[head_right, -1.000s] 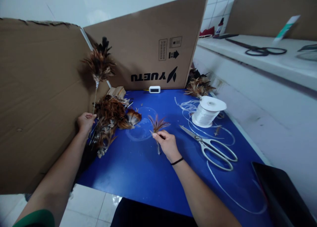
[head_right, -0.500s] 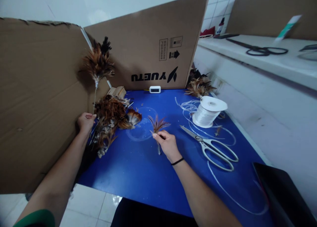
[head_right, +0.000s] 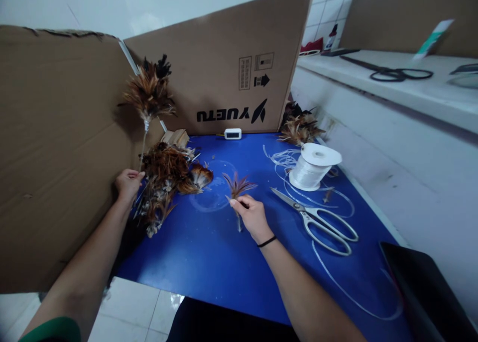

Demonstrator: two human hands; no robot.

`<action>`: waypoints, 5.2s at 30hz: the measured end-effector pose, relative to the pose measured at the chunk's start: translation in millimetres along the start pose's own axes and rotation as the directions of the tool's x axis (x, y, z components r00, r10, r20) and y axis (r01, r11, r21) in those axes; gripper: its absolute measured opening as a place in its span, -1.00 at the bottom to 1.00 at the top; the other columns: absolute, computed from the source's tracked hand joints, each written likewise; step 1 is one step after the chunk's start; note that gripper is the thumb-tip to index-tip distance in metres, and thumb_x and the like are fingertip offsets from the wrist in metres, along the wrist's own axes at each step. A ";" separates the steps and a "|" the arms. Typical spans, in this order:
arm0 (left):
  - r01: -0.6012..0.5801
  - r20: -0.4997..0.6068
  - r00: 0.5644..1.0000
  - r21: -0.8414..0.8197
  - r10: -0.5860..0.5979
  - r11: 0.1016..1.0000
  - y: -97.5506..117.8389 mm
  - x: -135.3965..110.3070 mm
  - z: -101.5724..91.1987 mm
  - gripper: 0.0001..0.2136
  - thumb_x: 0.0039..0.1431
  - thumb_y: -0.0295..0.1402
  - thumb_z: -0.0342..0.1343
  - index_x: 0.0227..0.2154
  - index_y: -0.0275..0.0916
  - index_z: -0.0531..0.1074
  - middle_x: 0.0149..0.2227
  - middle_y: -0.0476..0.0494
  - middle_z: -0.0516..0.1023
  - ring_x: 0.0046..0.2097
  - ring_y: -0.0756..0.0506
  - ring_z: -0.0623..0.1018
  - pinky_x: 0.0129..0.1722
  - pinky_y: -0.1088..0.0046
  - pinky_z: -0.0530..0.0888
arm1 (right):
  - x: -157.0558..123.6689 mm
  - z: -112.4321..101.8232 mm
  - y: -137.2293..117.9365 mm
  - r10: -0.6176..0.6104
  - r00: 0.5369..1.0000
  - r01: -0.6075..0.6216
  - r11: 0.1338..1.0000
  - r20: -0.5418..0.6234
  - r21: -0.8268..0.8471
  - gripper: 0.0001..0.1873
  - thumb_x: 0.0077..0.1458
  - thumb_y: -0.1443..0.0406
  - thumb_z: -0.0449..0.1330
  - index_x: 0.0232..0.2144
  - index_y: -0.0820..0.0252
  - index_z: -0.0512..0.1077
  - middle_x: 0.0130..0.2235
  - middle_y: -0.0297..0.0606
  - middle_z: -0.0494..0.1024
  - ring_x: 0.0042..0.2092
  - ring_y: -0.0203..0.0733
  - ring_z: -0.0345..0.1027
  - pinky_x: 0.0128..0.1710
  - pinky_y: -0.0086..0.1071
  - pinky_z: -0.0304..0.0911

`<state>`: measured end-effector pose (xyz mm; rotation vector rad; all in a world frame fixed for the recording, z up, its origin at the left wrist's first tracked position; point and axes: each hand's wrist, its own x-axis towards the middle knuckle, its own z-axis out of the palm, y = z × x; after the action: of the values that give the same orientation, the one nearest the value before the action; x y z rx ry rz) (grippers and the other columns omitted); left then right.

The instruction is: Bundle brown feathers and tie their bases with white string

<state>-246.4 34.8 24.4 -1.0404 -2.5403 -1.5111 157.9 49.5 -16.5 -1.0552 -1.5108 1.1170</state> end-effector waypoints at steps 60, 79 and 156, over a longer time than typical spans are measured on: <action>0.508 0.521 0.853 -0.841 0.025 0.186 123.2 -26.4 37.0 -0.81 0.19 -0.32 0.01 -0.46 -0.33 0.37 -0.57 -0.03 0.36 -0.58 0.10 0.35 -0.55 0.59 0.35 | -40.7 39.0 -25.6 0.026 0.814 -0.108 0.988 0.581 0.107 -0.72 0.02 0.20 0.18 -0.62 0.24 0.45 -0.55 -0.26 0.50 -0.48 -0.29 0.32 -0.42 -0.41 0.18; 0.638 0.638 0.769 -0.759 -0.043 0.131 127.3 -39.8 36.1 -0.68 0.29 -0.30 -0.20 -0.34 -0.37 0.41 -0.34 -0.23 0.53 -0.38 0.03 0.54 -0.39 0.56 0.49 | -44.0 39.4 -26.4 0.100 0.761 -0.373 0.876 0.641 0.306 -0.64 -0.12 0.06 0.28 -0.53 0.30 0.45 -0.53 -0.25 0.51 -0.50 -0.33 0.31 -0.41 -0.40 0.19; -0.129 0.249 0.938 -0.394 0.241 0.910 111.4 -59.8 17.8 -0.79 -0.01 -0.38 0.12 -0.26 -0.28 0.43 -0.27 -0.16 0.53 -0.22 -0.04 0.51 -0.23 0.46 0.41 | -16.5 16.7 -24.6 0.048 0.970 -0.128 0.934 0.238 0.334 -0.71 -0.07 0.18 0.25 -0.68 0.21 0.38 -0.33 -0.22 0.54 -0.20 -0.17 0.37 -0.21 -0.35 0.18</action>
<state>-133.7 51.8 82.1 -1.6160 -2.2710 -1.9591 142.1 25.7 2.1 -0.7766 -1.3787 1.5468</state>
